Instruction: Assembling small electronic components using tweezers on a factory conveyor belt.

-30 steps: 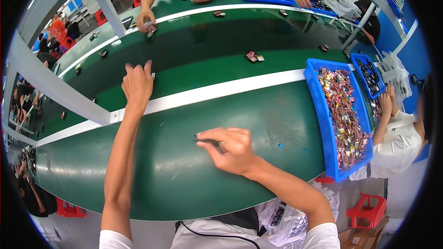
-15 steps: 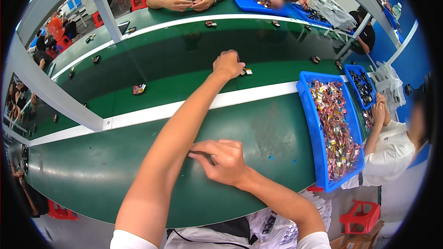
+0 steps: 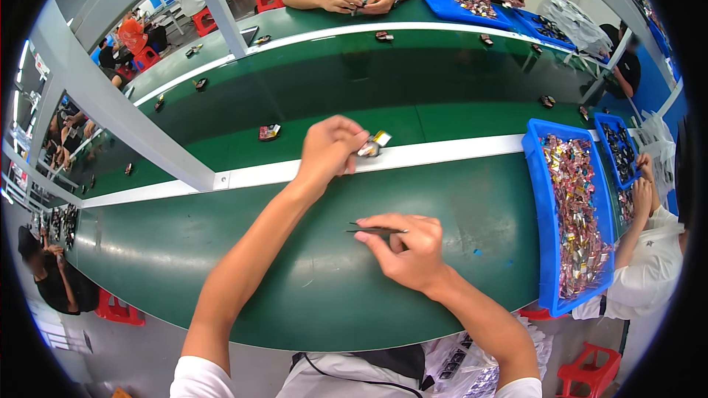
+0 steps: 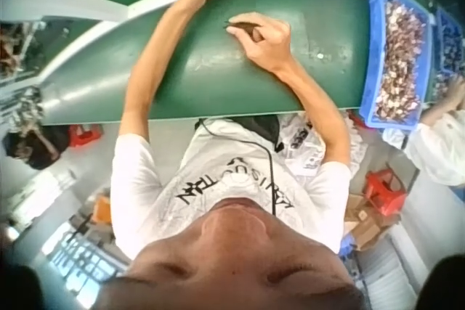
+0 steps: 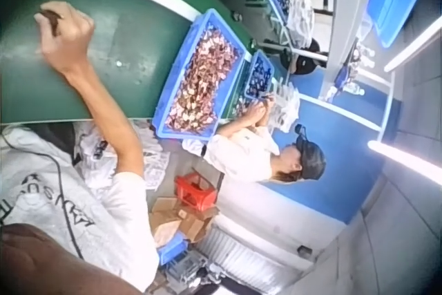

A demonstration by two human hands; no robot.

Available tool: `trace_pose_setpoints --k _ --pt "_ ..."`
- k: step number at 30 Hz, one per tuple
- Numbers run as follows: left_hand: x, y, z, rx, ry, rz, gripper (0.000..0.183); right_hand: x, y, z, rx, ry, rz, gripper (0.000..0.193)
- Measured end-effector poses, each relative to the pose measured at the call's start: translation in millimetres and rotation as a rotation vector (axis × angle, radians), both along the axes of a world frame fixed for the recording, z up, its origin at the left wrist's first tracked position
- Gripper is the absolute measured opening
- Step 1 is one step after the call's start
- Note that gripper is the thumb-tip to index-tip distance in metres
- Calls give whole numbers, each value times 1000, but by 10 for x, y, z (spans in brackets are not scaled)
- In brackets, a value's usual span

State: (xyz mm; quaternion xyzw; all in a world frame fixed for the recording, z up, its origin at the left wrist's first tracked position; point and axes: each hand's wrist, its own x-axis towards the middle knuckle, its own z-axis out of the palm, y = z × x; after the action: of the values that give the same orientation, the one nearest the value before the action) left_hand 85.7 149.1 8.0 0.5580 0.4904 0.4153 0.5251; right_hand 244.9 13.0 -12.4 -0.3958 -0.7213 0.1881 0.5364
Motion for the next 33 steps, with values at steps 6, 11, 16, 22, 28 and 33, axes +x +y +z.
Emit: trace_pose_setpoints --k 6,11,16,22,28,33 --pt "-541 -917 13 -179 -7 42 20 0 9 31 -321 341 91 10" --pt "-584 -1280 -108 -154 -63 45 19 -10 20 23 -461 418 139 12" --pt "-538 -1345 -107 -168 -76 69 18 -44 -9 -7 -441 351 112 12" --pt "-507 -1423 -187 -102 -32 117 17 -63 -11 -1 -347 208 94 14" --pt "-478 -1446 -179 47 72 122 15 -39 -5 4 -362 150 104 14" --pt "-432 -1468 -178 100 83 146 15 -42 -8 8 -345 128 95 14"
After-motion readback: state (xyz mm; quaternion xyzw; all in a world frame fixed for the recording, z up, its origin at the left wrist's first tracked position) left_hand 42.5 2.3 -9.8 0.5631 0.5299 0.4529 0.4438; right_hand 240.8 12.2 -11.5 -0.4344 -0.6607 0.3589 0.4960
